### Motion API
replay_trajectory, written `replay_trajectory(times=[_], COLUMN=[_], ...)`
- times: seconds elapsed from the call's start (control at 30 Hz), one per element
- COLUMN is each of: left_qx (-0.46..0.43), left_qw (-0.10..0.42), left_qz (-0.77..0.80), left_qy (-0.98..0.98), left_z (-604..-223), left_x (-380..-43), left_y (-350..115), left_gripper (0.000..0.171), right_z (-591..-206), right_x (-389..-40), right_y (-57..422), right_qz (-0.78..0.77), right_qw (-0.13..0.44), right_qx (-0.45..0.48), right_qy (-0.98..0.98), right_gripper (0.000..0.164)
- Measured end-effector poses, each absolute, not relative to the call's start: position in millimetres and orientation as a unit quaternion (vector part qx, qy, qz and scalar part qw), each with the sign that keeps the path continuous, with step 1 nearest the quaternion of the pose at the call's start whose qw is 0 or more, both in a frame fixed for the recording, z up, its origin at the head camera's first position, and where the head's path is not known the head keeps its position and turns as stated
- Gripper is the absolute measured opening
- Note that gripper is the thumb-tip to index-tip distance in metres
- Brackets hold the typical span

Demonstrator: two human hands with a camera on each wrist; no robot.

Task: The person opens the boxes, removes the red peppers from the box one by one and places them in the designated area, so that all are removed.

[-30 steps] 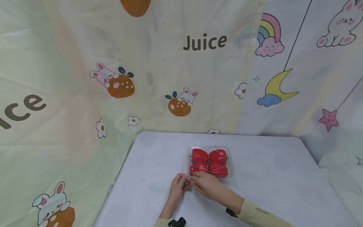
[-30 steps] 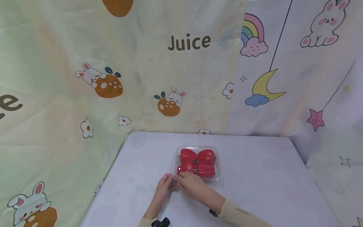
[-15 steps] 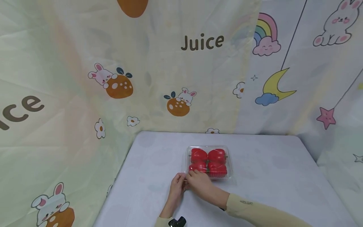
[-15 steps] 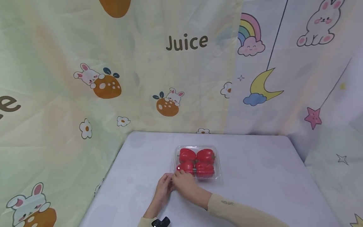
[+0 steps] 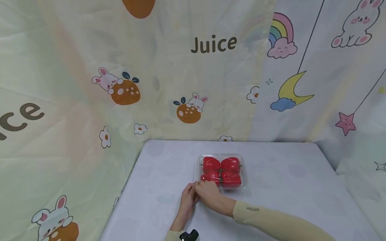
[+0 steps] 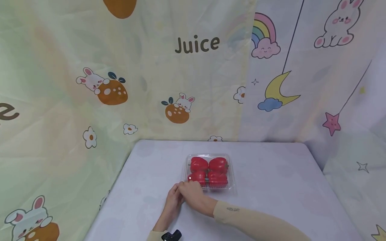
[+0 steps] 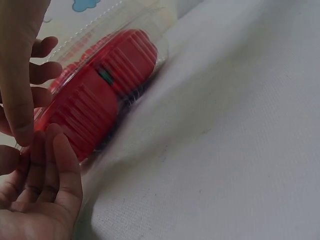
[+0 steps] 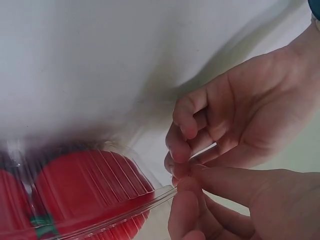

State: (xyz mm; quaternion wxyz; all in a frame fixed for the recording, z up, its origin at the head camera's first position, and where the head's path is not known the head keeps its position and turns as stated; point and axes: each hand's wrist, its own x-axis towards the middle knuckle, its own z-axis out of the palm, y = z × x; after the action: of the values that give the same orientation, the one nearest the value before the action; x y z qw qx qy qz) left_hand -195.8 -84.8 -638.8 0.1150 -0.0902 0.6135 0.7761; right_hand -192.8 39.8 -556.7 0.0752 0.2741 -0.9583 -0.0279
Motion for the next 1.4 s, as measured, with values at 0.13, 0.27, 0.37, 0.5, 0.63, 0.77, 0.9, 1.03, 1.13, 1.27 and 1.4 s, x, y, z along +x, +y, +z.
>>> replay_trajectory(times=[0.13, 0.27, 0.37, 0.5, 0.63, 0.77, 0.9, 1.03, 1.13, 1.27, 1.4], left_qx=[-0.09, -0.082, -0.079, -0.088, -0.093, -0.087, -0.083, -0.076, -0.067, -0.068, -0.076], left_qw=[0.112, 0.106, 0.104, 0.103, 0.103, 0.095, 0.089, 0.093, 0.104, 0.121, 0.126], left_qz=[0.778, 0.785, 0.789, 0.785, 0.782, 0.785, 0.79, 0.802, 0.82, 0.841, 0.849], left_qy=[0.611, 0.604, 0.601, 0.605, 0.608, 0.606, 0.602, 0.586, 0.559, 0.523, 0.508], left_z=[-640, -641, -641, -641, -641, -642, -642, -643, -645, -648, -650], left_x=[-197, -198, -197, -195, -194, -194, -194, -194, -193, -193, -194], left_y=[-85, -85, -85, -85, -86, -85, -85, -84, -85, -86, -85], left_gripper=[0.021, 0.015, 0.013, 0.016, 0.022, 0.02, 0.018, 0.019, 0.021, 0.024, 0.027], right_z=[-555, -555, -556, -555, -553, -555, -559, -561, -561, -558, -556], right_x=[-195, -195, -196, -197, -198, -200, -204, -206, -206, -205, -204], right_y=[37, 35, 33, 30, 27, 24, 22, 22, 24, 26, 28], right_qz=[-0.03, -0.048, -0.058, -0.064, -0.064, -0.066, -0.077, -0.085, -0.093, -0.096, -0.099], right_qw=[0.085, 0.108, 0.119, 0.117, 0.112, 0.105, 0.096, 0.094, 0.101, 0.104, 0.108], right_qx=[0.281, 0.289, 0.291, 0.294, 0.292, 0.286, 0.282, 0.278, 0.278, 0.285, 0.293], right_qy=[-0.956, -0.95, -0.947, -0.947, -0.948, -0.95, -0.952, -0.952, -0.951, -0.948, -0.945], right_gripper=[0.037, 0.034, 0.03, 0.024, 0.023, 0.027, 0.032, 0.03, 0.028, 0.027, 0.026])
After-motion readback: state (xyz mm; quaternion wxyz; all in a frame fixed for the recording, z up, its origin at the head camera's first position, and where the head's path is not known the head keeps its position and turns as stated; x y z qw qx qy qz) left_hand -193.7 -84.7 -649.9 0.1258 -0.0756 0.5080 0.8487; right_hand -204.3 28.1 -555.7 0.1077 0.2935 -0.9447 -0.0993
